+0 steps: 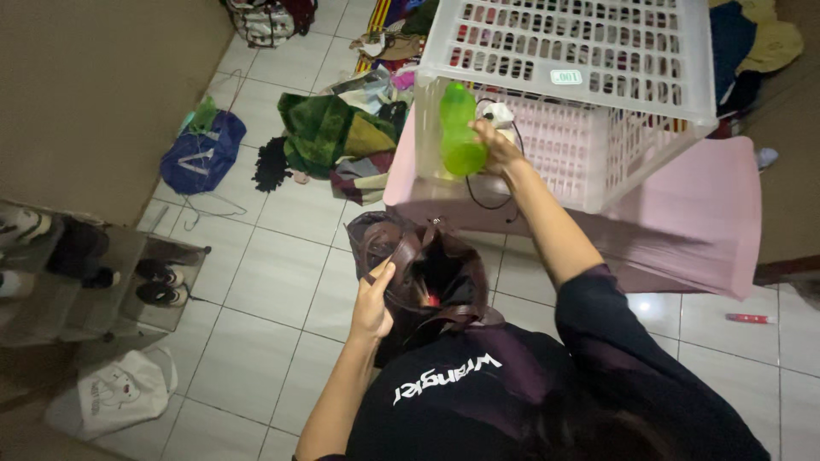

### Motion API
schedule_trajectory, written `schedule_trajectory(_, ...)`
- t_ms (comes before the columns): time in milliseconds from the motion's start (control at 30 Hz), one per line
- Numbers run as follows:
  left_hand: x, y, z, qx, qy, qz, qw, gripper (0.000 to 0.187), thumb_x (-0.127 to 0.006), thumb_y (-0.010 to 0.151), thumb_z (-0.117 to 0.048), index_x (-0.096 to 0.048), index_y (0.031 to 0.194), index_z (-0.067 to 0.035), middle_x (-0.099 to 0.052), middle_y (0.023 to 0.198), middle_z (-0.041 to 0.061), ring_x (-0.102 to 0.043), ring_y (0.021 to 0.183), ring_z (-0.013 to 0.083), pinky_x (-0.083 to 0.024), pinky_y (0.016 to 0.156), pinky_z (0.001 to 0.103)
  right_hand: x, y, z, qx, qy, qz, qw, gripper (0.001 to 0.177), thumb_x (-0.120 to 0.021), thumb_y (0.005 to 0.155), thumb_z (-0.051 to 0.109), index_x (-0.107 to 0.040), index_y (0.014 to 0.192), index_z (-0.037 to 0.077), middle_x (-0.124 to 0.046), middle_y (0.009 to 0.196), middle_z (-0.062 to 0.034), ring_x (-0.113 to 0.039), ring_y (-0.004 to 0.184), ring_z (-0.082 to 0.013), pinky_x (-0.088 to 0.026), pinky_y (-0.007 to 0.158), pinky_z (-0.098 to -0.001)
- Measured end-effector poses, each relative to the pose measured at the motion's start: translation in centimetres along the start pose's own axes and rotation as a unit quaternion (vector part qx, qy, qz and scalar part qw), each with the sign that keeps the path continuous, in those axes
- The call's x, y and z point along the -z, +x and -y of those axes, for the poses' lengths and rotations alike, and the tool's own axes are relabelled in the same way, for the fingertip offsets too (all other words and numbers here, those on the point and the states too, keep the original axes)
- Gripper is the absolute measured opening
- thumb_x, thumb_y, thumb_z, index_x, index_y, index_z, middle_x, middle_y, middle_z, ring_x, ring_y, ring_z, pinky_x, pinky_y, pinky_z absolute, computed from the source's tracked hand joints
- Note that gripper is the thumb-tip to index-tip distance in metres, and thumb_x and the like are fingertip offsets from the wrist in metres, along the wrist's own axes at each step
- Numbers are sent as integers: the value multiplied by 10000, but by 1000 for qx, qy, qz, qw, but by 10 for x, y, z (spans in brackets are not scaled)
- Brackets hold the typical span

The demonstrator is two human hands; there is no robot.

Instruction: The person packs a brown handbag at a small table. They pick items one at a time from a plastic basket and pink table, including a wallet, green water bottle, charger with cable, keys, and a red pouch, placing each into the bag, then zip the bag closed.

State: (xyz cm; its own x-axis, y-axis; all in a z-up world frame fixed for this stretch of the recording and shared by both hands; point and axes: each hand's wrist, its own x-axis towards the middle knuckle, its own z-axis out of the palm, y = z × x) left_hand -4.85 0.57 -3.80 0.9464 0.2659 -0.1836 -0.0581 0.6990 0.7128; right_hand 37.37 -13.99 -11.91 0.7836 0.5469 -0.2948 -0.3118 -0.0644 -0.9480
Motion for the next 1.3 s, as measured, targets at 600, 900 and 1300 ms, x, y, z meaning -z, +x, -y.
schedule_trajectory(600,-16,8,10,-42,-31,4,999,376,-552,1035,-99,-608,1351,97,-681,1315,152,-638,1202,240,-481,1071,357,60,-289,-1,-182,168,390,887,1060,-790,810,386,-242,1621,-20,-379,1626,-206,-421,1464,-285,-333,1207,-408)
schedule_trajectory(900,-44,-7,31,-74,30,-28,996,388,-564,1025,-60,-593,1375,105,-678,1307,163,-644,1168,231,-493,1048,348,-54,-209,-81,-100,-190,319,923,973,-698,864,493,-234,1615,85,-336,1645,-147,-373,1475,-261,-356,1168,-390)
schedule_trajectory(1300,-46,-28,27,-162,-17,-83,983,438,-551,1064,-28,-537,1489,76,-649,1286,177,-614,1143,215,-482,1039,348,-70,-220,-87,93,-514,119,844,475,-629,938,497,-752,1165,98,-757,1169,-166,-716,1089,-333,-556,935,-422)
